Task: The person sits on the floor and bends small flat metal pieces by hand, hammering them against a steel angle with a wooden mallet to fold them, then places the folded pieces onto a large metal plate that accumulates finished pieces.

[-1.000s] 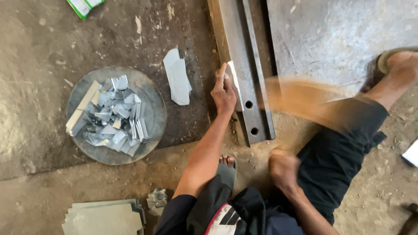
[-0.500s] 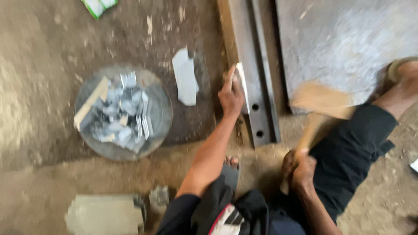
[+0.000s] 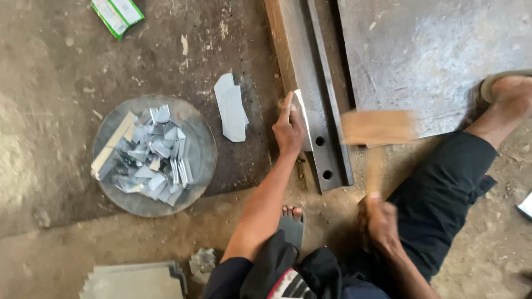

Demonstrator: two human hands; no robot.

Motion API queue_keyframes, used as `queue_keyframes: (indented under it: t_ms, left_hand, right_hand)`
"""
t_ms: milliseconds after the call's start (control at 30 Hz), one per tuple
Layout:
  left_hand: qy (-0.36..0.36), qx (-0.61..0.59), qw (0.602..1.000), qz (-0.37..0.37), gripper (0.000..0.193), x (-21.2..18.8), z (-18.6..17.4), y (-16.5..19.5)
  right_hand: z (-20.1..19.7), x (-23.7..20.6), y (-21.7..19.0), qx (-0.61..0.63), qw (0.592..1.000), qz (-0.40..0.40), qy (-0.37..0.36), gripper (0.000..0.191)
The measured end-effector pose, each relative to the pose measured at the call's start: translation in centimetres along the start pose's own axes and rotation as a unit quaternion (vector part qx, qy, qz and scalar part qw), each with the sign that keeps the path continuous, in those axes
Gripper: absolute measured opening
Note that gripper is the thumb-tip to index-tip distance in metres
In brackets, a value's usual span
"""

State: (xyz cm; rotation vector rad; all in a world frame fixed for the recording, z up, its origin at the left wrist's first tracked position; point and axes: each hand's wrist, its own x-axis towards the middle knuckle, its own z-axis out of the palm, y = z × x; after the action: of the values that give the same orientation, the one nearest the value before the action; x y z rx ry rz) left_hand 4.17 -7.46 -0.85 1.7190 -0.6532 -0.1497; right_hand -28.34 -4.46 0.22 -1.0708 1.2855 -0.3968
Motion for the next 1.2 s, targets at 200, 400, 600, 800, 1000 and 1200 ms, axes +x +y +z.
queue_keyframes:
  t_ms: [200, 400, 600, 800, 1000, 1200]
  left_hand:
    - [-0.015, 0.014, 0.998, -0.053, 0.039, -1.7, -0.5, 0.1]
    - [-0.015, 0.01, 1.0, -0.023, 0.045, -1.0, -0.7, 1.1]
    - [-0.042, 0.019, 0.996, -0.076, 0.045, -1.4, -0.8, 1.0]
    - [-0.025, 0.024, 0.998, -0.052, 0.046, -1.9, -0.8, 0.6]
    - [-0.058, 0.055, 0.991, -0.103, 0.048, -1.4, -0.6, 0.2]
    - [-0.046, 0.014, 0.996, -0.08, 0.049, -1.2, -0.3, -0.3]
  right_hand:
    - [2.0, 1.0, -0.1, -0.14, 0.986, -0.084, -0.025, 0.056]
    - [1.8, 1.2, -2.0, 0.189, 0.98, -0.055, 0.003, 0.042]
    - [0.1, 4.3, 2.7, -0.046, 0.988, -0.084, -0.119, 0.045]
    - [-0.4, 3.8, 5.1, 0.229, 0.939, -0.029, -0.254, 0.048]
    - [0.3, 0.7, -4.0, 0.223, 0.969, -0.11, 0.003, 0.052]
    - [4.0, 2.7, -7.2, 0.115, 0.992, -0.038, -0.019, 0.042]
